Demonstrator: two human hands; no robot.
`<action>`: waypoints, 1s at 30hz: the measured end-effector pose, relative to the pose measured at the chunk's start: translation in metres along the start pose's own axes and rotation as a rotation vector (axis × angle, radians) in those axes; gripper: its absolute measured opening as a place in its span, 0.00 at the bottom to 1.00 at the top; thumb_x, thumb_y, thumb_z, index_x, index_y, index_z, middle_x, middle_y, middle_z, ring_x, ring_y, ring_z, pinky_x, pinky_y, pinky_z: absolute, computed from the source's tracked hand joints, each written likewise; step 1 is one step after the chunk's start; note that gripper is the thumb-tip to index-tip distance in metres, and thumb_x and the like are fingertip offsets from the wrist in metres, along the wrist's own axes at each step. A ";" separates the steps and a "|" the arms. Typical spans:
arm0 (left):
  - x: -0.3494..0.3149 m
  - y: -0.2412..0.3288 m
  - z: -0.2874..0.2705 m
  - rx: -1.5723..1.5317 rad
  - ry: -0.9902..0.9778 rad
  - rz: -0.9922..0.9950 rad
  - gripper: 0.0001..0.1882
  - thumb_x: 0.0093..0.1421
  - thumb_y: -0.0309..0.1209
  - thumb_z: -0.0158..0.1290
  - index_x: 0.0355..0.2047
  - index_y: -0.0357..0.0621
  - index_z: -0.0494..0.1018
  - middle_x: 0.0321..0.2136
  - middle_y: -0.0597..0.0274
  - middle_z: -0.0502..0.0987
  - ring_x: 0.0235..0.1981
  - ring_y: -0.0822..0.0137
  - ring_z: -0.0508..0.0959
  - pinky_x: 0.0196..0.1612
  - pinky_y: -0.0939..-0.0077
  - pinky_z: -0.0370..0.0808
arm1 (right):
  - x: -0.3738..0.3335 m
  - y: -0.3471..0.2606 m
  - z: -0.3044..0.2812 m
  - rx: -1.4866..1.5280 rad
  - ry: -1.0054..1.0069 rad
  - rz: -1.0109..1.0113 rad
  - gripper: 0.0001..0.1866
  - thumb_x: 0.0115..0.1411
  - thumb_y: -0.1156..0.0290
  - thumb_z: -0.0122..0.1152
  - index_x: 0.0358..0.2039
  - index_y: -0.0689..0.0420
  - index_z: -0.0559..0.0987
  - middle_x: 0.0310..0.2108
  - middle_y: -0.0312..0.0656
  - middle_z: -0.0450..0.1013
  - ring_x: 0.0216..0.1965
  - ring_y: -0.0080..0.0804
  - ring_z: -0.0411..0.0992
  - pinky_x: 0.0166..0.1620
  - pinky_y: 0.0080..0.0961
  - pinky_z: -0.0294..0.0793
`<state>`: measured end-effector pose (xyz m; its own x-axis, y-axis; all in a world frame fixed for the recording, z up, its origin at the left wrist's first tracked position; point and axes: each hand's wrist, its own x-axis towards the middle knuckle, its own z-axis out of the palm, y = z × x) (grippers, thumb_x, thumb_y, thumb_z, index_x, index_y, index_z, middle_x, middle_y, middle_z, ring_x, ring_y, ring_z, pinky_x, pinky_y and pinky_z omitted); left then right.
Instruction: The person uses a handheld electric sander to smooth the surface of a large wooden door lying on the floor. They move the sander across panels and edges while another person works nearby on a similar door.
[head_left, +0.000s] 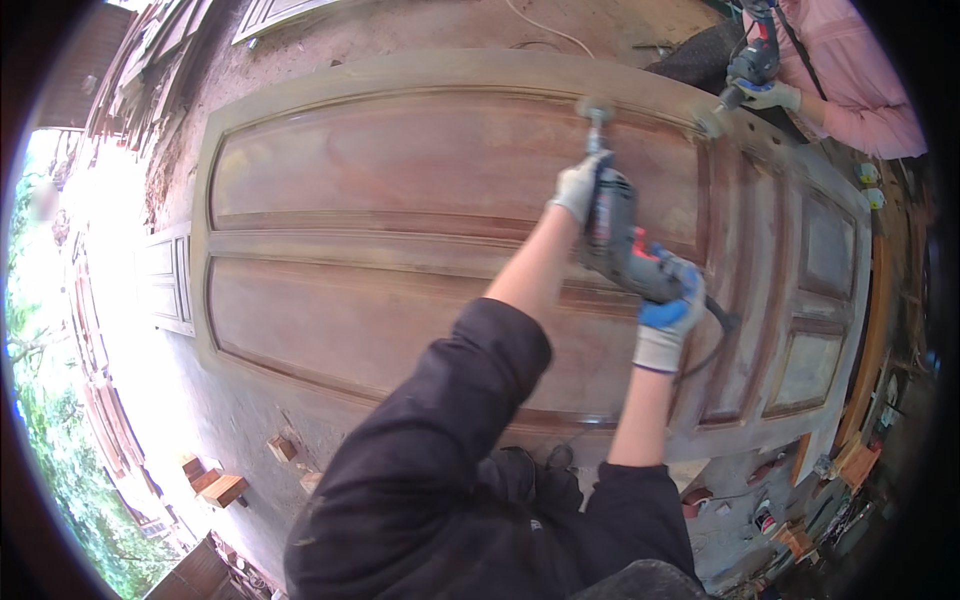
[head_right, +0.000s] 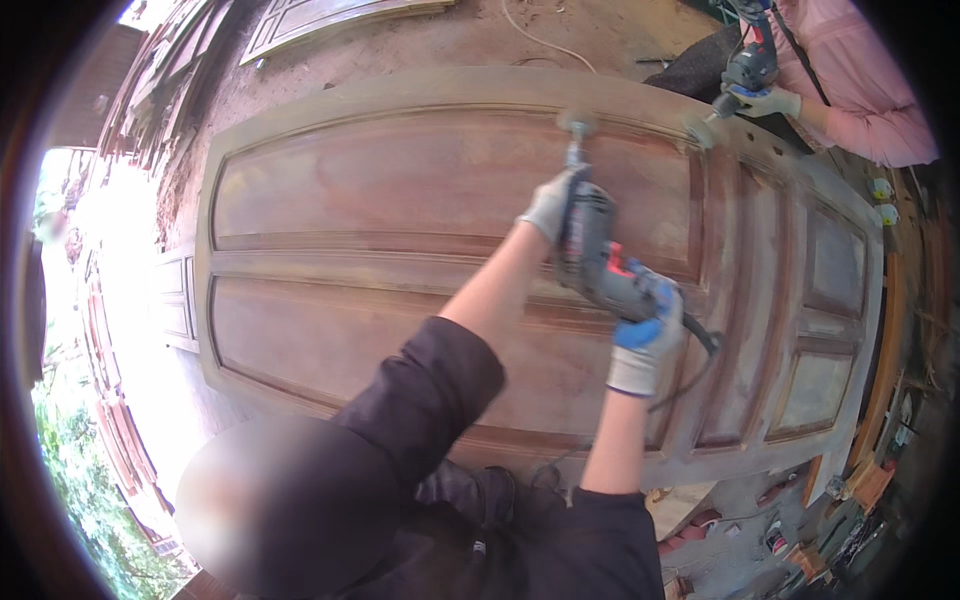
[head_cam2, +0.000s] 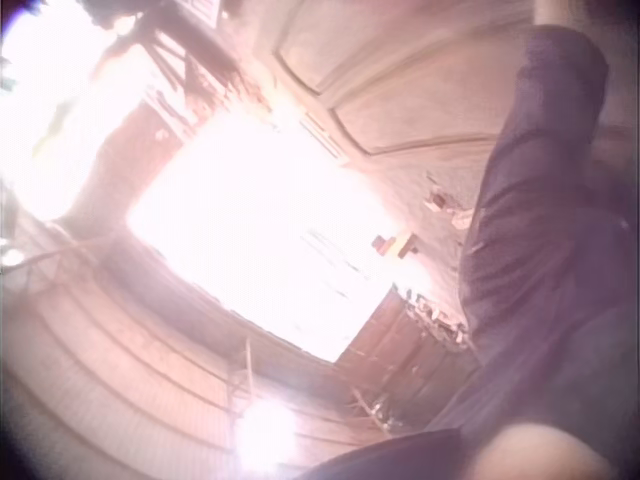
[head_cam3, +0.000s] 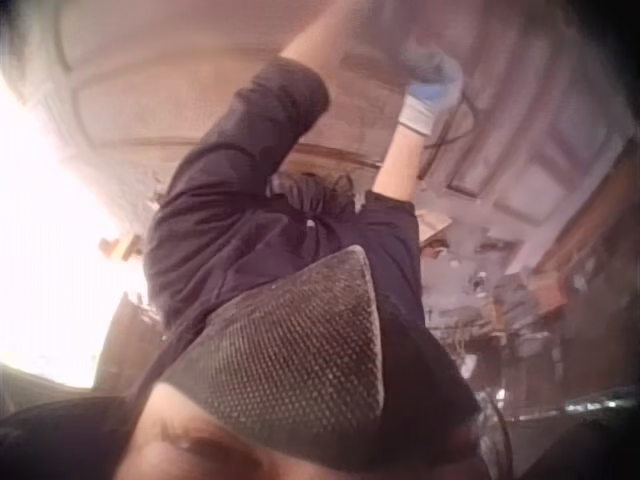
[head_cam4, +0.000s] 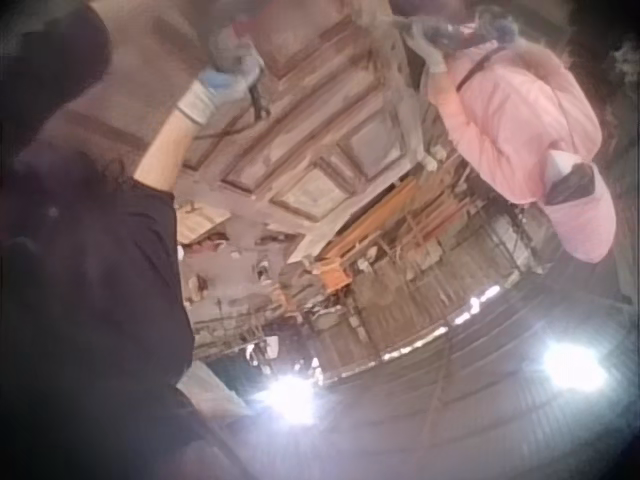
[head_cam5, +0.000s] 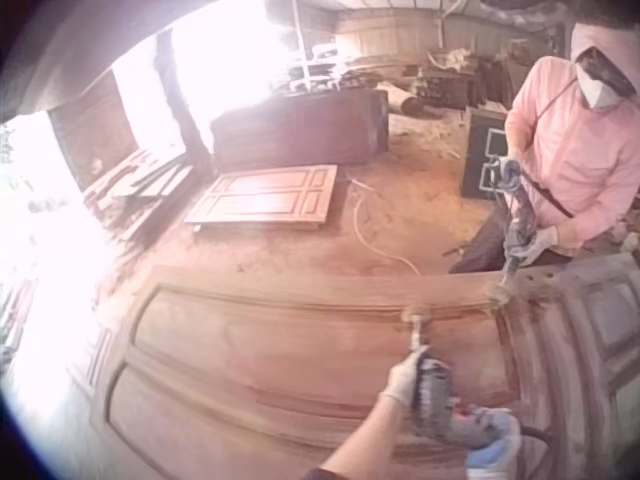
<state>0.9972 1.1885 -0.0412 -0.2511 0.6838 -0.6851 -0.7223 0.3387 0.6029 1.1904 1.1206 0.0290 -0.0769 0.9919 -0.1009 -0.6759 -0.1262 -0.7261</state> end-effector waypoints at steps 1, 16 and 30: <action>-0.003 -0.007 0.013 0.054 -0.004 0.052 0.24 0.47 0.50 0.64 0.30 0.40 0.79 0.26 0.61 0.77 0.24 0.68 0.74 0.30 0.70 0.72 | 0.002 -0.008 -0.008 -0.067 -0.007 -0.069 0.08 0.58 0.69 0.50 0.26 0.59 0.71 0.26 0.40 0.69 0.38 0.40 0.71 0.57 0.48 0.66; -0.033 0.089 -0.181 -0.100 -0.155 -0.020 0.25 0.62 0.56 0.44 0.24 0.48 0.74 0.17 0.64 0.75 0.16 0.66 0.73 0.21 0.71 0.73 | -0.051 0.127 0.112 -0.253 -0.004 0.134 0.04 0.57 0.73 0.57 0.29 0.59 0.78 0.27 0.36 0.75 0.31 0.25 0.72 0.40 0.23 0.72; -0.003 -0.001 -0.028 -0.158 -0.136 0.055 0.19 0.56 0.48 0.58 0.30 0.42 0.76 0.22 0.60 0.77 0.20 0.64 0.76 0.26 0.70 0.76 | 0.004 0.015 -0.003 -0.012 0.099 0.065 0.05 0.57 0.73 0.53 0.28 0.61 0.75 0.30 0.44 0.74 0.38 0.36 0.74 0.51 0.36 0.71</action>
<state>0.9805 1.1681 -0.0511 -0.2117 0.7829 -0.5850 -0.8043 0.2004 0.5594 1.1820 1.1226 0.0156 -0.0473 0.9756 -0.2144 -0.6632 -0.1912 -0.7236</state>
